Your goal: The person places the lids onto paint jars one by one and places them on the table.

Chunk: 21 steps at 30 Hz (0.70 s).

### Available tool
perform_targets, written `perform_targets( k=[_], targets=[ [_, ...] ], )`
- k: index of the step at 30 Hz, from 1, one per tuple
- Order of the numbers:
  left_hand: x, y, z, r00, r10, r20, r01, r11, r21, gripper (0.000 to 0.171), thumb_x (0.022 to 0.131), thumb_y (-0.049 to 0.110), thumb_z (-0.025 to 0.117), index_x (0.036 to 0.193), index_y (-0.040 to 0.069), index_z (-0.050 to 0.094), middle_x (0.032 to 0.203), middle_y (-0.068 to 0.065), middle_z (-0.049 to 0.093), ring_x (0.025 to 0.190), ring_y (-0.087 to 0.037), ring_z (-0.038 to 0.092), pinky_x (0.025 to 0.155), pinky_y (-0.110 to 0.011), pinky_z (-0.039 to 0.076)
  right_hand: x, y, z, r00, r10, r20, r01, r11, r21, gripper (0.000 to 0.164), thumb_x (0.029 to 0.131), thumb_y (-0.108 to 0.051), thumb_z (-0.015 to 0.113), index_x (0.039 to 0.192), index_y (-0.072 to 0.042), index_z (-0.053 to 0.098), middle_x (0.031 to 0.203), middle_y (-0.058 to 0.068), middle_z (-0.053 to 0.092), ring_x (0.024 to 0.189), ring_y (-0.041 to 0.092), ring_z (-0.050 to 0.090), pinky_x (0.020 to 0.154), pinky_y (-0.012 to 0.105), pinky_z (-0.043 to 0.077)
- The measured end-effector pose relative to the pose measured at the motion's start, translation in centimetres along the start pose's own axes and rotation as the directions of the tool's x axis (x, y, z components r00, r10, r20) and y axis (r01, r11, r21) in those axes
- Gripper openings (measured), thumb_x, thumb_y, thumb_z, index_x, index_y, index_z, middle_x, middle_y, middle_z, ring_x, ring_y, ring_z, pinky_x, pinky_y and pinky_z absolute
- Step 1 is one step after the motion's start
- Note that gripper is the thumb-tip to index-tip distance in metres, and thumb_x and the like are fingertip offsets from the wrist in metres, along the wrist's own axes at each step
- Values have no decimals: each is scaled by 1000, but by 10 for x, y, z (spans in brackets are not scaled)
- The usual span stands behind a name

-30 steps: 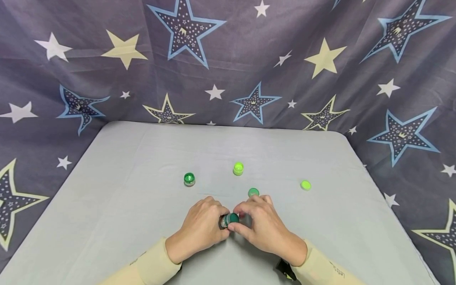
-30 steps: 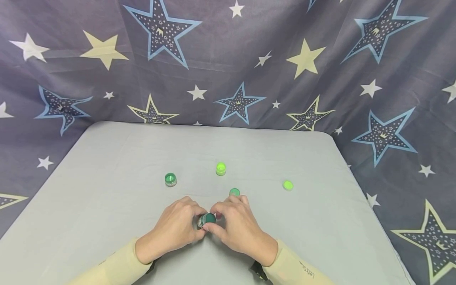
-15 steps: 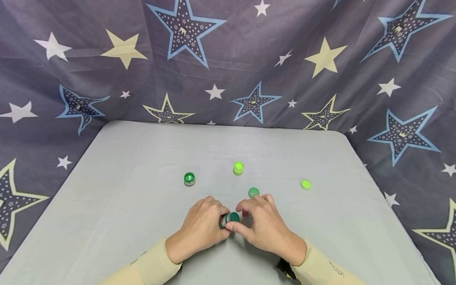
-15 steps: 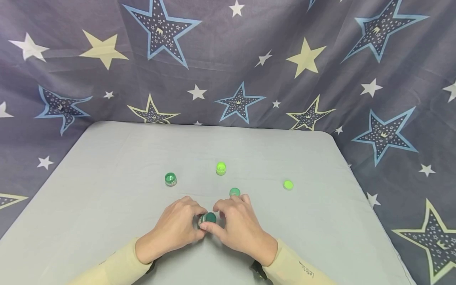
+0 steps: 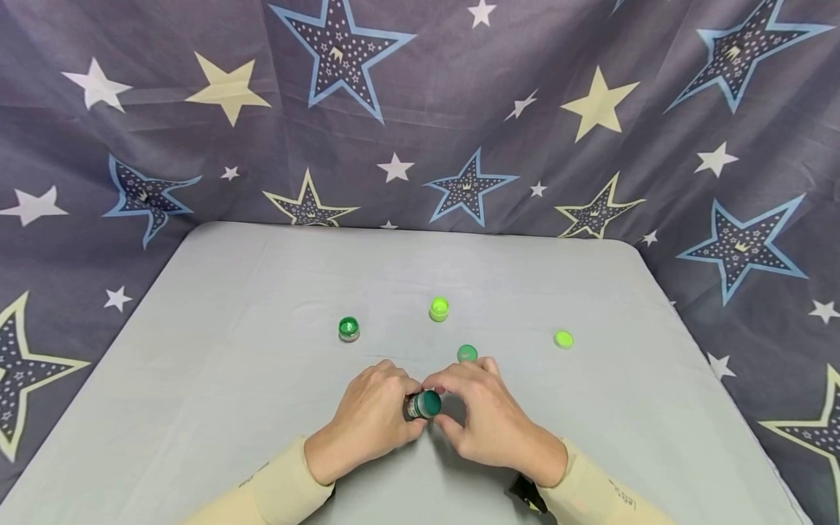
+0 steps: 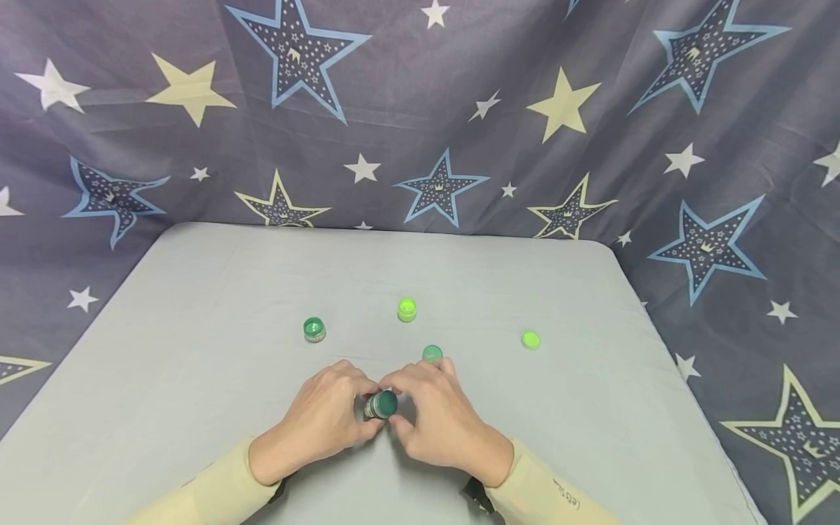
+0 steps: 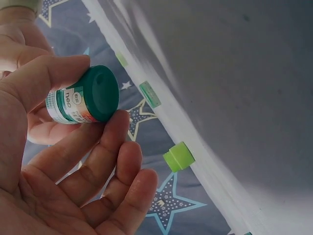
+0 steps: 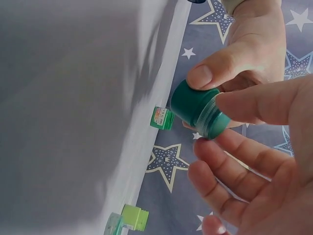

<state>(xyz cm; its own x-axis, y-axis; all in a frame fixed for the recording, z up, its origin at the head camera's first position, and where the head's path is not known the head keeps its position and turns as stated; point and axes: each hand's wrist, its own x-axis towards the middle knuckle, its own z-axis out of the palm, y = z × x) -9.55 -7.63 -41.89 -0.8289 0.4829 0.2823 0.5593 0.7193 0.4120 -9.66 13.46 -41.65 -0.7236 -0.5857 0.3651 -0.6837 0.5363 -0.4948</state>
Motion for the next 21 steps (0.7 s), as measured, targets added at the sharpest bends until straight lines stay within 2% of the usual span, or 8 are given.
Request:
perform_targets(
  k=[7,14,18,21],
  targets=[
    [0,1,-1,1000,-12,13,12,1000,-6,22,67,22,93,83,18,79,68,9,60,67,-7,44,64,-26,40,1,-1,0,1000,30,-5,-30,999,-22,32,77,-19,89,105,-19,74,90,-13,66,90,11,62,89,37,32],
    [0,1,-1,1000,-24,15,24,1000,-3,23,67,21,92,86,16,80,73,9,65,69,-7,46,64,-25,41,2,0,2,999,31,-33,-33,997,-63,22,80,-30,88,95,-20,74,81,-10,67,80,11,57,87,37,33],
    [0,1,-1,1000,-25,13,24,1000,4,23,68,23,92,86,17,80,74,9,65,69,-7,46,65,-26,42,2,0,3,998,26,-58,-31,996,-86,21,83,-37,86,87,-20,73,77,-11,66,75,10,55,86,37,34],
    [0,1,-1,1000,-24,11,24,1000,5,22,69,25,92,86,17,80,75,9,66,69,-7,46,66,-26,43,2,1,4,997,19,-79,-27,994,-109,26,85,-42,83,80,-21,70,71,-11,63,70,7,48,82,35,34]
  ],
)
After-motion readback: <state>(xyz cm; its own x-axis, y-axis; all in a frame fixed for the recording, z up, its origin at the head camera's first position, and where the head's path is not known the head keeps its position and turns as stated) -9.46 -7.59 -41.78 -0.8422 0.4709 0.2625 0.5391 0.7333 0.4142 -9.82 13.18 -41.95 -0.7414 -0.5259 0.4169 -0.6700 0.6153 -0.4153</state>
